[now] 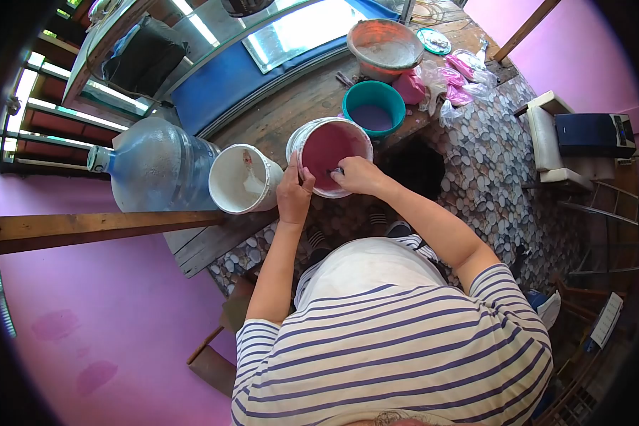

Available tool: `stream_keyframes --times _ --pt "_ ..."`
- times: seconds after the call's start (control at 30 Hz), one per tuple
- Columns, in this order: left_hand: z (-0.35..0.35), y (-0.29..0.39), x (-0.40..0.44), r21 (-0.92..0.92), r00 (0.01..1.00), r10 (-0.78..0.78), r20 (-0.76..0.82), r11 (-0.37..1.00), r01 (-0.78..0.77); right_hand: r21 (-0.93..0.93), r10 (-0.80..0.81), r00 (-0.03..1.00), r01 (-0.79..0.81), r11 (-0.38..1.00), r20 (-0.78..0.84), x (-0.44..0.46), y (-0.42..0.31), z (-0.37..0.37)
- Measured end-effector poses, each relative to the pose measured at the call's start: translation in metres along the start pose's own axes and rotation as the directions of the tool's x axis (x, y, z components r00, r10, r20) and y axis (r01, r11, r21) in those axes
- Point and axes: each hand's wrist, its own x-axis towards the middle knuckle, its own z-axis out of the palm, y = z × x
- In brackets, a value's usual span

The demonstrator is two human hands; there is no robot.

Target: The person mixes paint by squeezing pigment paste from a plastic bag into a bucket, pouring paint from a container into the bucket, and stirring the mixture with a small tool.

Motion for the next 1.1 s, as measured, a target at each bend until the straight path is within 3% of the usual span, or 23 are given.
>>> stream_keyframes --times 0.13,0.23,0.33,0.4,0.53,0.73,0.8,1.1 --pt "0.000 -0.001 -0.001 0.017 1.000 -0.001 -0.016 1.000 0.001 0.133 -0.049 0.998 0.053 0.990 -0.037 0.003 0.001 0.003" --pt "0.000 -0.002 -0.001 0.012 1.000 -0.001 -0.011 1.000 0.001 0.164 -0.121 0.978 0.149 0.975 -0.169 0.000 -0.005 0.007" --pt "0.000 0.000 0.000 -0.008 1.000 -0.013 0.005 1.000 0.013 0.060 -0.138 0.980 0.148 0.987 -0.144 -0.002 -0.010 0.005" --pt "-0.001 0.003 0.000 0.009 0.999 -0.024 0.021 1.000 0.024 -0.174 -0.041 0.998 0.047 0.984 0.039 -0.008 -0.012 -0.006" --pt "0.004 0.004 0.002 0.006 0.999 0.039 -0.017 0.999 -0.039 -0.311 -0.030 0.999 0.039 0.949 0.033 -0.008 -0.002 -0.016" --pt "0.001 0.006 0.002 0.017 1.000 0.002 0.005 1.000 -0.002 -0.450 -0.048 0.998 0.028 0.893 -0.034 0.002 0.018 -0.023" --pt "0.002 0.006 0.001 0.010 1.000 0.010 0.004 1.000 -0.010 -0.524 -0.088 0.985 -0.003 0.852 -0.148 0.003 0.018 -0.023" --pt "0.004 0.010 0.000 0.001 1.000 0.023 0.014 1.000 -0.023 -0.494 -0.191 0.930 0.011 0.869 -0.315 0.008 0.007 -0.031"
